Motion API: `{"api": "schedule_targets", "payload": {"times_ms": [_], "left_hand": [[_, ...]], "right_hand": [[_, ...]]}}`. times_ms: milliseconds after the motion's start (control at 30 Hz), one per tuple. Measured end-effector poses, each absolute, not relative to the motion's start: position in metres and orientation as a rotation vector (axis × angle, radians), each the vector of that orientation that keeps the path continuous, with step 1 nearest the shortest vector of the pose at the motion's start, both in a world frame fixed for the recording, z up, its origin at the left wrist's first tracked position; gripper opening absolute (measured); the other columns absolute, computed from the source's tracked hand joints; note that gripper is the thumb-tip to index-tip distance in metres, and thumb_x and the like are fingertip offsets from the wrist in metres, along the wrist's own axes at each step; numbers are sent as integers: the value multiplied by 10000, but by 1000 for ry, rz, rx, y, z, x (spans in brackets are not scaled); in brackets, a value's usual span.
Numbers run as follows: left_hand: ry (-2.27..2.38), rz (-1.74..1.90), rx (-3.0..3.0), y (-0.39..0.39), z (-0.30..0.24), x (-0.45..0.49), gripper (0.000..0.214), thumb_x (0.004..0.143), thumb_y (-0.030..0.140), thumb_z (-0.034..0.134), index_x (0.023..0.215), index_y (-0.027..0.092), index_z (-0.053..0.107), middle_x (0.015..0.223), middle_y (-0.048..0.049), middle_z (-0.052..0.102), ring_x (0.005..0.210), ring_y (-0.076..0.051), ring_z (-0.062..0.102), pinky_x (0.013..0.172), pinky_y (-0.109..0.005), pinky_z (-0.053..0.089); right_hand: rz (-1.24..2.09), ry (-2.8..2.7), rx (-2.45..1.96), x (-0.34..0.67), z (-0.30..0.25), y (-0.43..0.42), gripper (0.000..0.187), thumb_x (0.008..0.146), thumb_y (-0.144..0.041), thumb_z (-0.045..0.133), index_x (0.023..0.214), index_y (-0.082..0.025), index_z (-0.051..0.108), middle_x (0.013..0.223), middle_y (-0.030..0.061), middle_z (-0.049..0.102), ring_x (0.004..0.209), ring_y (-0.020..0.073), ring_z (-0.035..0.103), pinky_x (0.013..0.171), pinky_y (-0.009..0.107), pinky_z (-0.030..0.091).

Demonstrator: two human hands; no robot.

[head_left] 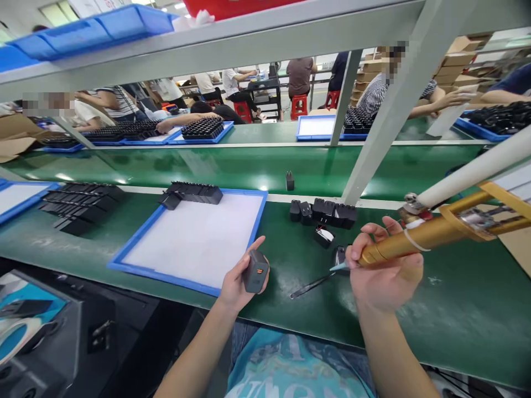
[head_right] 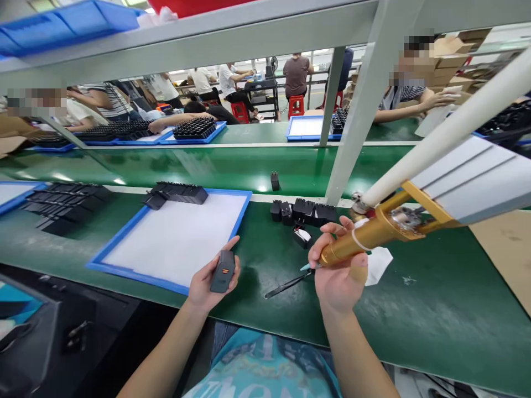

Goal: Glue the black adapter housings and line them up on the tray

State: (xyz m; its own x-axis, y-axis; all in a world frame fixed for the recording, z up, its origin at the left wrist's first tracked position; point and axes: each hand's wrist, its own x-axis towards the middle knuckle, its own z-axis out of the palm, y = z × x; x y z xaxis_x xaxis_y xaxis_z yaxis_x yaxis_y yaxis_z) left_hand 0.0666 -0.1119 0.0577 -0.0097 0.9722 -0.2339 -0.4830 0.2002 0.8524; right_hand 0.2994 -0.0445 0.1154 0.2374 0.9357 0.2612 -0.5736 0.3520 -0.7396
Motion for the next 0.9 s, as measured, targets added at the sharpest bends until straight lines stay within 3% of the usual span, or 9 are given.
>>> {"api": "schedule_targets", "payload": {"times_ms": [100, 233, 333, 433, 600, 800, 900], "left_hand": [[1002, 1288, 777, -113, 58, 55, 711, 859, 542, 462, 1472, 214, 315, 762, -22, 522, 502, -126, 480, 442, -263, 400], [1446, 1173, 1249, -97, 59, 24, 665, 892, 534, 478, 1467, 237, 324, 884, -44, 599, 725, -184, 594, 688, -317, 498], [2051, 850, 1783, -56, 59, -13, 680, 910, 489, 474, 1493, 200, 278, 948, -89, 635, 847, -266, 614, 790, -389, 467], [2449, 466, 2156, -1, 58, -51, 615, 933, 401, 434, 1457, 91, 345, 996, -181, 645, 995, -343, 565, 872, -447, 409], [2537, 493, 2213, 57, 58, -95, 534, 914, 316, 465, 1389, 73, 441, 1070, -228, 627, 1132, -380, 469, 960, -497, 320], [2579, 731, 2155, 69, 57, -110, 459, 879, 315, 527, 1282, 97, 520, 1347, -247, 480, 1242, -416, 387, 989, -540, 292], [2466, 780, 2147, 87, 55, -102, 265, 882, 295, 528, 1070, 139, 629, 1186, -184, 612, 1166, -353, 493, 972, -475, 364]], "right_hand": [[1068, -754, -581, 298, 115, -45, 462, 769, -604, 554, 1110, -294, 586, 984, 12, 562, 492, 94, 497, 356, 240, 369], [1060, -711, -567, 298, 113, -45, 348, 773, -552, 580, 1008, -297, 603, 1028, -6, 557, 505, 97, 509, 384, 258, 384], [1046, -709, -575, 298, 113, -44, 352, 761, -551, 590, 985, -280, 609, 998, -11, 548, 495, 103, 505, 386, 275, 386], [1037, -722, -579, 298, 112, -42, 368, 772, -564, 567, 986, -267, 607, 985, -7, 545, 496, 99, 500, 396, 278, 392], [1004, -746, -574, 298, 108, -39, 374, 798, -553, 533, 991, -243, 613, 969, 10, 546, 494, 94, 498, 388, 263, 381], [1002, -770, -571, 300, 103, -38, 395, 811, -547, 554, 1021, -216, 601, 966, 26, 548, 512, 88, 509, 392, 249, 404], [993, -781, -569, 300, 103, -39, 390, 829, -541, 532, 1033, -216, 596, 972, 32, 544, 518, 85, 511, 393, 245, 409]]}}
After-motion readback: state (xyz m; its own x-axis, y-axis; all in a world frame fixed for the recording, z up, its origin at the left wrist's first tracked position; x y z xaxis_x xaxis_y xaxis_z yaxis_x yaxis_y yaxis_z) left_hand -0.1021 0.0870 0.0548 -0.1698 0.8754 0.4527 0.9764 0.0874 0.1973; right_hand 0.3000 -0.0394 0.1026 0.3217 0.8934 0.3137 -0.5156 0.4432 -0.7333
